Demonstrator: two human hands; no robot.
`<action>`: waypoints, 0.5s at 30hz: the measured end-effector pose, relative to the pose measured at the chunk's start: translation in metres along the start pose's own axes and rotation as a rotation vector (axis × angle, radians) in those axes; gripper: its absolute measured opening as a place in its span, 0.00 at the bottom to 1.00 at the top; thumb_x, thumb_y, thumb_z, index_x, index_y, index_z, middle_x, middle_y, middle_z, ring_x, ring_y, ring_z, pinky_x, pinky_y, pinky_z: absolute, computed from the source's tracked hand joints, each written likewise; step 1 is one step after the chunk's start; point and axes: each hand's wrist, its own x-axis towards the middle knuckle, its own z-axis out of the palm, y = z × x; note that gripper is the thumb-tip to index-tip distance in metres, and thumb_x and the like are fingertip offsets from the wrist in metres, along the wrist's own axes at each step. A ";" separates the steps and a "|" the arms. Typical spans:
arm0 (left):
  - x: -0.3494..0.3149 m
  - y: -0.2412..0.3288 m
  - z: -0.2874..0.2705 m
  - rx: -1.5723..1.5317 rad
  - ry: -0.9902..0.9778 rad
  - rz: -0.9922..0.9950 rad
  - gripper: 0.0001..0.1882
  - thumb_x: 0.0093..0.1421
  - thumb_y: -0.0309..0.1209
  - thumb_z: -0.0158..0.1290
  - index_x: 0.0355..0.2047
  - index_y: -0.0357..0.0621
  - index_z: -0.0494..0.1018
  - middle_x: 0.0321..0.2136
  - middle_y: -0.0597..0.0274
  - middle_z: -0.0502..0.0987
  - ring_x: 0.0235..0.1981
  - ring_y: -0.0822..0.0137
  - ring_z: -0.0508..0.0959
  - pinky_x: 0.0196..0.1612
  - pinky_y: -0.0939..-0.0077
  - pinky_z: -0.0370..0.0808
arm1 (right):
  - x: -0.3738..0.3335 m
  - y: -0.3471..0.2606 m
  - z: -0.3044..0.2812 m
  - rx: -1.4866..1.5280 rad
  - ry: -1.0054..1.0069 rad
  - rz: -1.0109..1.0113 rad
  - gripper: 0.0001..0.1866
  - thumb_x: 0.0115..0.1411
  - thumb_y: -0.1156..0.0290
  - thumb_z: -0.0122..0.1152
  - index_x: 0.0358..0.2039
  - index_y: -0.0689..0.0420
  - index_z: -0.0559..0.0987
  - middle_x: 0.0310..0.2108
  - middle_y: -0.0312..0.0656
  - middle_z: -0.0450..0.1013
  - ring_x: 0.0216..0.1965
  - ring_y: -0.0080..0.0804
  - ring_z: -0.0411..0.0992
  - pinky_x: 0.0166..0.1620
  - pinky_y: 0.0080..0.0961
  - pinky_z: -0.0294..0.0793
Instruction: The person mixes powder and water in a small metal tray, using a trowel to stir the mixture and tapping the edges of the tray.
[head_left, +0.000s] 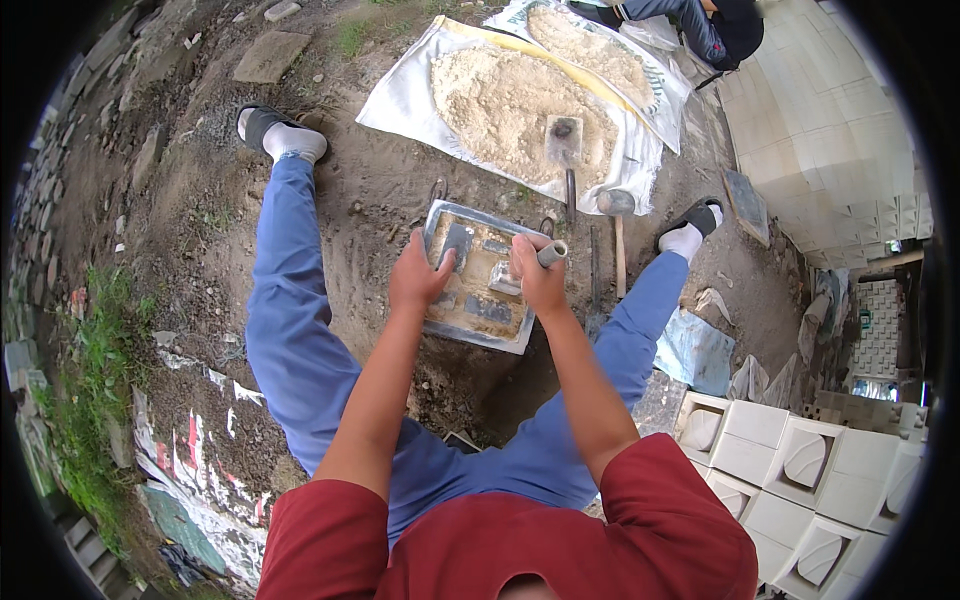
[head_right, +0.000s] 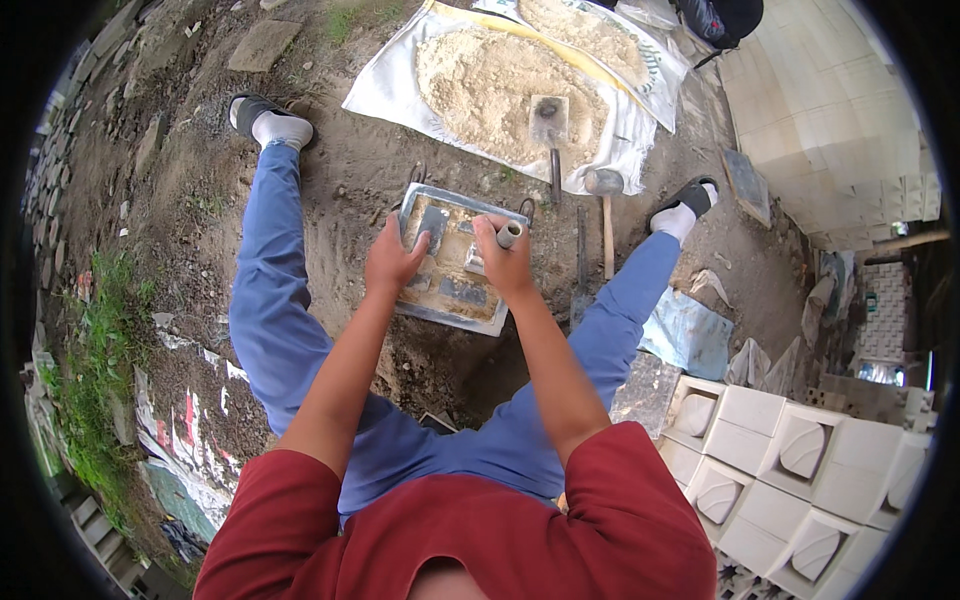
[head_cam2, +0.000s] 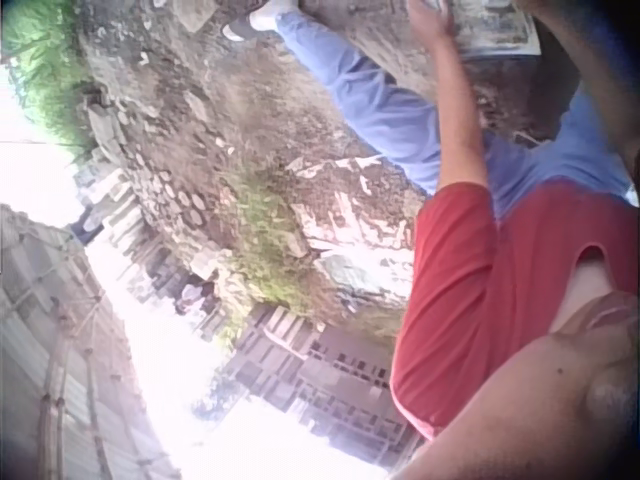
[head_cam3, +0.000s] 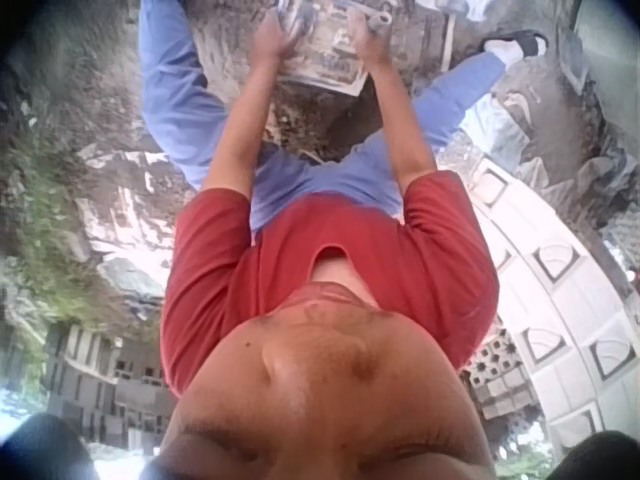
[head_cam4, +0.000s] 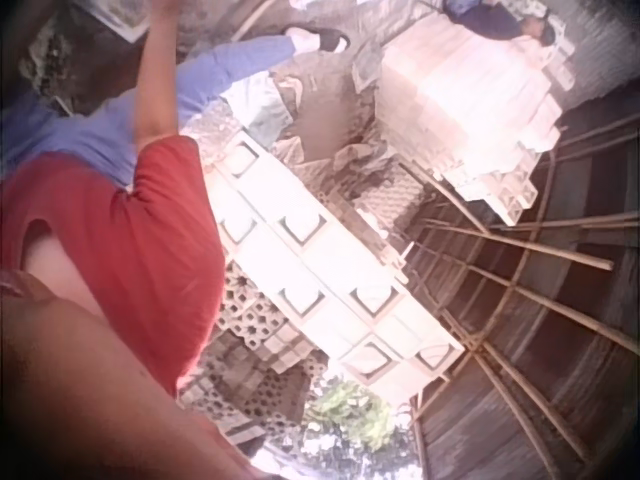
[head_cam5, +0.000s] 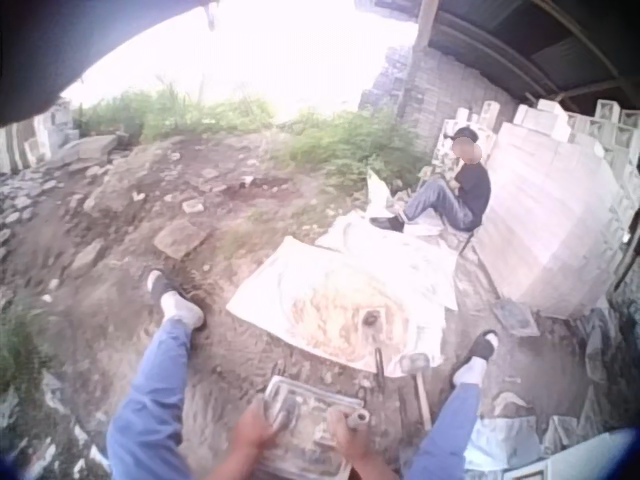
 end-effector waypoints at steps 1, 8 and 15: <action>-0.001 -0.007 0.000 0.008 0.016 -0.015 0.41 0.59 0.54 0.59 0.63 0.38 0.65 0.50 0.37 0.78 0.50 0.39 0.79 0.51 0.50 0.77 | -0.001 -0.011 0.006 0.114 -0.012 0.020 0.19 0.72 0.70 0.53 0.20 0.57 0.68 0.16 0.26 0.57 0.19 0.14 0.52 0.23 0.23 0.50; 0.002 0.007 -0.005 -0.006 -0.034 0.008 0.39 0.60 0.53 0.59 0.62 0.38 0.66 0.50 0.37 0.78 0.50 0.38 0.79 0.51 0.50 0.77 | -0.005 -0.061 0.009 0.161 -0.007 -0.039 0.19 0.72 0.69 0.54 0.21 0.57 0.70 0.16 0.26 0.57 0.18 0.14 0.52 0.22 0.23 0.51; -0.001 -0.001 0.003 0.030 -0.010 0.034 0.38 0.61 0.52 0.58 0.62 0.38 0.65 0.49 0.38 0.79 0.49 0.39 0.79 0.50 0.51 0.77 | -0.001 -0.007 0.009 0.024 0.049 0.034 0.20 0.70 0.67 0.56 0.19 0.58 0.71 0.15 0.27 0.61 0.18 0.16 0.56 0.23 0.26 0.54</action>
